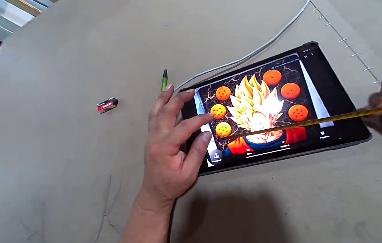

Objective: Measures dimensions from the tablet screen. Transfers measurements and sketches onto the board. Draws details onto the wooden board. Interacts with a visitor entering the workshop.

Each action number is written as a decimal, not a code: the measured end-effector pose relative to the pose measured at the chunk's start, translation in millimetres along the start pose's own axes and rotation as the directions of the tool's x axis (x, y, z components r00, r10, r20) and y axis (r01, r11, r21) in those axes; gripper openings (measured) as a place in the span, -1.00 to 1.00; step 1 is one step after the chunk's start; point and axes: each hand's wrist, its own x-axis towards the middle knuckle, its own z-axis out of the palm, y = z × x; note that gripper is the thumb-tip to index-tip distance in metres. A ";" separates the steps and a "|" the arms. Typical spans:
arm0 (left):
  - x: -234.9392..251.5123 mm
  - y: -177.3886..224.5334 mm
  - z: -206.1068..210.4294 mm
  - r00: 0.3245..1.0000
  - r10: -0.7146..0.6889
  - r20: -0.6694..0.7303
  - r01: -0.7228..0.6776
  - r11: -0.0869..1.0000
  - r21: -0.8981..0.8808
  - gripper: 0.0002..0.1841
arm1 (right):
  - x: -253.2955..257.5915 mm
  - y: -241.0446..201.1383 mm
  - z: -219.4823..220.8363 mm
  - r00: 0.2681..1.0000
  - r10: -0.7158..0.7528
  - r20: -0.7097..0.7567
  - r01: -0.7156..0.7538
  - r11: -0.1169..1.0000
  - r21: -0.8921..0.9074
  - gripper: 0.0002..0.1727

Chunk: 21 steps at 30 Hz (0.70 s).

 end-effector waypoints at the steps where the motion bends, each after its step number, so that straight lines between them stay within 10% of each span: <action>1: 0.7 -0.7 0.9 1.000 0.002 0.000 -0.002 1.000 0.005 -0.68 | 0.9 -4.1 -5.4 0.999 0.007 0.054 -0.003 0.998 -0.062 -0.83; 6: 17.2 -12.4 5.1 1.000 -0.003 -0.016 0.003 1.000 0.000 -0.67 | 14.6 -45.7 -15.4 0.956 0.265 0.128 -0.209 0.917 -0.340 -0.83; 21: 16.3 -12.2 12.0 0.999 0.029 0.019 -0.029 0.999 -0.040 -0.68 | 16.6 -63.2 -10.4 0.933 0.321 0.160 -0.256 0.908 -0.331 -0.87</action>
